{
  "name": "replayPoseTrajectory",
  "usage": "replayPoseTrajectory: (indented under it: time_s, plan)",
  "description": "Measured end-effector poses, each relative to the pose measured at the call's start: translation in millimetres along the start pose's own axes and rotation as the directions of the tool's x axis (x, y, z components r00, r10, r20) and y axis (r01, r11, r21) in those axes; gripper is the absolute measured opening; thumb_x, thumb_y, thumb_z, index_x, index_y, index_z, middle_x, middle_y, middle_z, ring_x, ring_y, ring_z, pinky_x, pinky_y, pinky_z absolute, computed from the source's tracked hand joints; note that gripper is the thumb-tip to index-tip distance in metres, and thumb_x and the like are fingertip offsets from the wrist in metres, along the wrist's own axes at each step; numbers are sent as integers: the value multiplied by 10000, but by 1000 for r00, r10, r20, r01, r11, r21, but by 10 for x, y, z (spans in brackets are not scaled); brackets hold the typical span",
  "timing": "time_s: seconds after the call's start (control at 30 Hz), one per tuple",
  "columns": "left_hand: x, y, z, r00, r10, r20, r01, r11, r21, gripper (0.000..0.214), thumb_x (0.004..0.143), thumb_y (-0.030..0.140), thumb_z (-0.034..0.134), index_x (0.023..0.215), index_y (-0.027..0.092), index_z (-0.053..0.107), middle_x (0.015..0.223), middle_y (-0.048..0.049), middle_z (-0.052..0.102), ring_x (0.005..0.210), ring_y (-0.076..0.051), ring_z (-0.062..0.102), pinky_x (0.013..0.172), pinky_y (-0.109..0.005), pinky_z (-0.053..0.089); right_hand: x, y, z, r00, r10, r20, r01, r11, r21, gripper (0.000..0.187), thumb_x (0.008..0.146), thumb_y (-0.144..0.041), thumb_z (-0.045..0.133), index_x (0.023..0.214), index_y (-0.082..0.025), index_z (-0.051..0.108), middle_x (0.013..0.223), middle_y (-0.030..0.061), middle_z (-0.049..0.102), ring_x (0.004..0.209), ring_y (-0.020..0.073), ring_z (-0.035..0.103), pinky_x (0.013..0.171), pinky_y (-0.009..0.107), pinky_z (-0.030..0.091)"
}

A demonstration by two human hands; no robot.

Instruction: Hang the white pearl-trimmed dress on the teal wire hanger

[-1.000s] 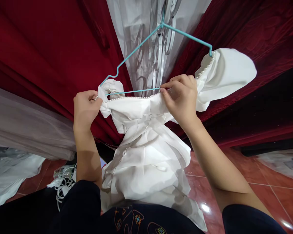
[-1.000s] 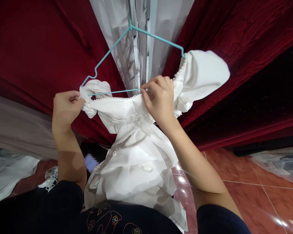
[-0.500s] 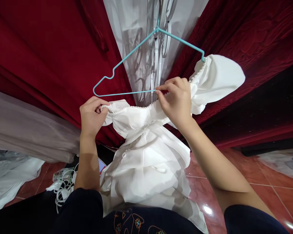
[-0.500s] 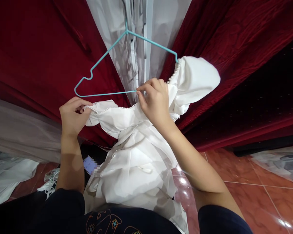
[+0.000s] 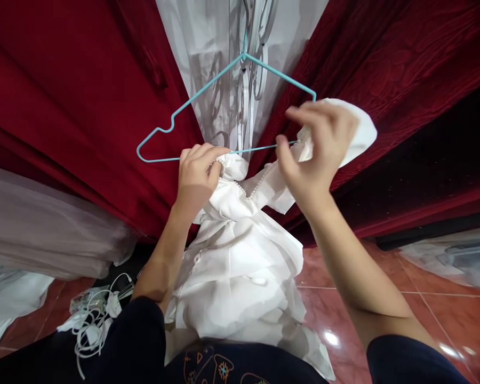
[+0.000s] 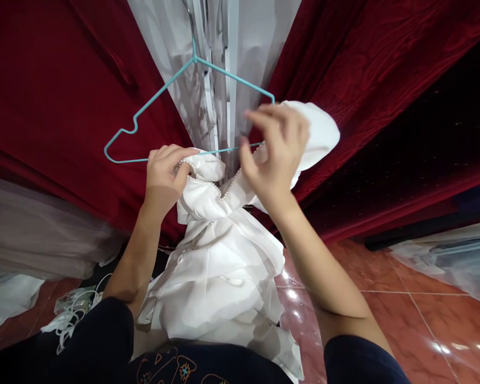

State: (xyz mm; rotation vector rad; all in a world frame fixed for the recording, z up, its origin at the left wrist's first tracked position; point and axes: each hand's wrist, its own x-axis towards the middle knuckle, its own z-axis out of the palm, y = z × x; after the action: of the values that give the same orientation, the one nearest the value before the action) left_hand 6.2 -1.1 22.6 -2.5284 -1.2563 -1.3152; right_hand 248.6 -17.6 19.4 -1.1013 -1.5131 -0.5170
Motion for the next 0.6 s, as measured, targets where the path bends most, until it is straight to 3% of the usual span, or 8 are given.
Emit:
replayPoseTrajectory:
  time_s: [0.07,0.2,0.27,0.43,0.53,0.6]
  plan:
    - [-18,-20,-16,1000,-6,-8,6,1000,16,360,950,70,557,1108,251,825,1033,-20,802,980,-253,680,956,-415,463,121,215,-37,996,48,-80,-50,999,-17,392,883,-284,776,1268,-218,741,1273,165,750,1236,342,679,1131,549,527]
    - [-32,-115,-77,1000,-3,-1,3,1000,25,364,956,71,569,1118,266,831,1042,-19,800,984,-255,667,984,-428,461,318,541,-100,970,225,92,-237,961,141,226,912,-146,643,1039,-221,815,1038,108,834,926,228,778,854,385,590]
    - [-28,-177,-104,1000,-7,9,7,999,31,368,958,80,575,1129,279,833,1052,-20,794,1000,-260,664,1017,-441,460,358,664,-141,947,314,66,-320,918,234,216,891,-131,651,980,-207,833,1002,117,839,869,217,780,781,370,574]
    - [-4,-245,-127,1000,0,26,-1,999,37,380,959,86,570,1143,277,842,1043,-28,785,995,-261,659,1023,-446,464,119,1014,-246,852,521,-43,-474,805,357,105,807,-159,747,829,-241,809,841,126,812,709,203,731,646,370,534]
    - [10,-213,-93,999,6,40,-7,1000,26,375,962,80,568,1132,265,847,1038,-30,789,976,-255,662,990,-434,470,-167,1024,-378,834,526,165,-551,782,291,71,801,-200,778,817,-263,808,824,111,814,702,218,756,668,373,580]
    - [19,-187,-49,999,5,35,-6,1000,14,385,956,68,566,1131,260,850,1038,-31,793,967,-255,663,980,-433,473,-291,863,-491,832,406,378,-502,841,200,140,830,-199,740,908,-263,838,877,80,831,755,228,787,720,381,621]
